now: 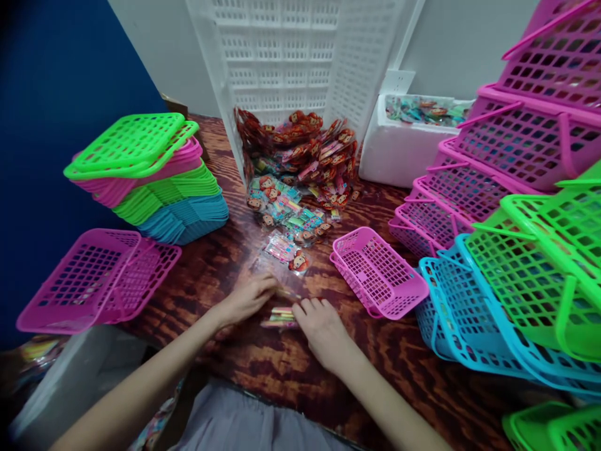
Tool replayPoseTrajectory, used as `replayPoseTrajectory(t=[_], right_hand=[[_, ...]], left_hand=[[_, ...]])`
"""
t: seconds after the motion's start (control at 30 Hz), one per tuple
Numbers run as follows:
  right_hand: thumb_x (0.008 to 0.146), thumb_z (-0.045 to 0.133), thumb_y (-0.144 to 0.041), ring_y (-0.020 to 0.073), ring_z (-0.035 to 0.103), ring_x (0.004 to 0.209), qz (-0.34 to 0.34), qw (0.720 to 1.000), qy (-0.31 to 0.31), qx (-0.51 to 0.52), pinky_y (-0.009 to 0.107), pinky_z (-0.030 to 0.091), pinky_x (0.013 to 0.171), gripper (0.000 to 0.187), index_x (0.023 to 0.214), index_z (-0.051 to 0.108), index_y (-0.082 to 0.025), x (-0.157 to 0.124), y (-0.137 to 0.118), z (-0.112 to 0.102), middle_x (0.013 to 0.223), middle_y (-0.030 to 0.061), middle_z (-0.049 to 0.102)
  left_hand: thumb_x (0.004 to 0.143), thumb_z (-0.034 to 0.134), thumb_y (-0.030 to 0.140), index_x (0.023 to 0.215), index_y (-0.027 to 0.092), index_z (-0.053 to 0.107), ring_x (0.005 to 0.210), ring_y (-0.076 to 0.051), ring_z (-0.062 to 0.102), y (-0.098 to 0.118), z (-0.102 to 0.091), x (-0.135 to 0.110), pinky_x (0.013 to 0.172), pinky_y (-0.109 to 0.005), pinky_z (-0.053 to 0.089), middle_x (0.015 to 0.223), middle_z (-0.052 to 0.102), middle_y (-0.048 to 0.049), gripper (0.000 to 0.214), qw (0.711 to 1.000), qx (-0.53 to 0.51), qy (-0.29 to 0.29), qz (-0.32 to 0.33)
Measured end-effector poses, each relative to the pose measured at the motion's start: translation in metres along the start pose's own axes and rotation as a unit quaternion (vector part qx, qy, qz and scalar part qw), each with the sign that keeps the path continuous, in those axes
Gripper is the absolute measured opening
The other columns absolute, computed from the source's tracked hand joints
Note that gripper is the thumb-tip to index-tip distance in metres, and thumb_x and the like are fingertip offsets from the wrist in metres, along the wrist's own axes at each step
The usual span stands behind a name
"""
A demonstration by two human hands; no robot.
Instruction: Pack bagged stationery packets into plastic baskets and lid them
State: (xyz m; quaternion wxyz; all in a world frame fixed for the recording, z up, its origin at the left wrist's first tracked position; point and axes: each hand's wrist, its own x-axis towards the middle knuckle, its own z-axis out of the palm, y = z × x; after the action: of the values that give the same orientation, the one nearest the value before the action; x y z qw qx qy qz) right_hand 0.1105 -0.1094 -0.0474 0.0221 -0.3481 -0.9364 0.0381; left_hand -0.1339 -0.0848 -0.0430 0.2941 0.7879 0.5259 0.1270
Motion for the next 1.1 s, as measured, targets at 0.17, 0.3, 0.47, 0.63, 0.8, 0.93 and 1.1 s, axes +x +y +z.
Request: replayPoseTrajectory(t=[0.17, 0.3, 0.47, 0.63, 0.8, 0.93, 1.1], right_hand=[[0.089, 0.054, -0.013, 0.0268, 0.053, 0.091, 0.074, 0.995, 0.062, 0.031, 0.04, 0.044, 0.079, 0.018, 0.105, 0.061, -0.016, -0.002, -0.005, 0.005, 0.099, 0.0109, 0.063], [0.089, 0.061, -0.025, 0.0371, 0.04, 0.132, 0.091, 0.984, 0.144, 0.057, 0.058, 0.032, 0.108, 0.027, 0.114, 0.06, -0.014, -0.001, -0.005, 0.003, 0.137, 0.0185, 0.052], [0.088, 0.063, -0.049, 0.034, 0.017, 0.149, 0.131, 0.953, 0.157, 0.224, 0.059, 0.022, 0.117, 0.08, 0.153, 0.027, -0.021, -0.001, 0.024, 0.017, 0.161, 0.015, 0.024], [0.099, 0.039, -0.052, 0.0263, 0.064, 0.112, 0.248, 0.751, 0.274, 0.547, 0.046, 0.048, 0.098, 0.047, 0.129, 0.057, -0.021, 0.021, 0.034, 0.048, 0.12, 0.0119, 0.068], [0.096, 0.042, -0.058, 0.0233, 0.068, 0.095, 0.303, 0.622, 0.356, 0.628, 0.038, 0.052, 0.086, 0.048, 0.107, 0.066, -0.018, 0.057, 0.013, 0.055, 0.103, 0.0086, 0.072], [0.095, 0.039, -0.06, 0.0228, 0.066, 0.09, 0.338, 0.642, 0.342, 0.598, 0.037, 0.05, 0.085, 0.052, 0.099, 0.067, -0.016, 0.071, 0.01, 0.053, 0.094, 0.008, 0.072], [0.101, 0.029, -0.051, 0.0266, 0.063, 0.1, 0.263, 0.822, 0.234, 0.448, 0.043, 0.047, 0.091, 0.052, 0.098, 0.069, -0.017, 0.062, 0.021, 0.03, 0.101, 0.011, 0.07]], left_hand=[[0.099, 0.049, 0.04, 0.128, 0.022, 0.055, 0.112, -0.02, 0.058, 0.023, 0.018, -0.026, 0.099, -0.031, 0.043, 0.123, 0.063, -0.0056, 0.034, 0.994, -0.103, -0.007, 0.04], [0.087, 0.065, 0.022, 0.14, 0.024, 0.042, 0.124, -0.024, 0.051, 0.025, 0.049, -0.04, 0.106, -0.036, 0.039, 0.136, 0.054, -0.0081, 0.058, 0.985, -0.158, 0.064, 0.036], [0.08, 0.05, 0.001, 0.124, 0.025, 0.055, 0.112, -0.021, 0.056, 0.02, 0.06, -0.038, 0.097, -0.034, 0.045, 0.119, 0.06, -0.0054, 0.05, 0.981, -0.171, 0.091, 0.03], [0.083, 0.059, 0.011, 0.135, 0.025, 0.046, 0.118, -0.023, 0.055, 0.012, 0.066, -0.022, 0.102, -0.039, 0.045, 0.128, 0.055, -0.0086, 0.055, 0.961, -0.209, 0.178, 0.023], [0.082, 0.074, 0.033, 0.153, 0.03, 0.019, 0.136, -0.029, 0.043, 0.004, 0.084, -0.015, 0.113, -0.047, 0.036, 0.15, 0.038, -0.012, 0.09, 0.935, -0.182, 0.3, -0.05], [0.08, 0.077, 0.033, 0.155, 0.031, 0.009, 0.138, -0.029, 0.04, 0.0, 0.084, -0.016, 0.113, -0.047, 0.035, 0.151, 0.037, -0.0122, 0.102, 0.93, -0.181, 0.312, -0.074], [0.085, 0.068, 0.023, 0.147, 0.028, 0.034, 0.121, -0.025, 0.055, -0.007, 0.069, -0.017, 0.103, -0.041, 0.045, 0.132, 0.054, -0.0094, 0.07, 0.952, -0.161, 0.259, -0.028]])
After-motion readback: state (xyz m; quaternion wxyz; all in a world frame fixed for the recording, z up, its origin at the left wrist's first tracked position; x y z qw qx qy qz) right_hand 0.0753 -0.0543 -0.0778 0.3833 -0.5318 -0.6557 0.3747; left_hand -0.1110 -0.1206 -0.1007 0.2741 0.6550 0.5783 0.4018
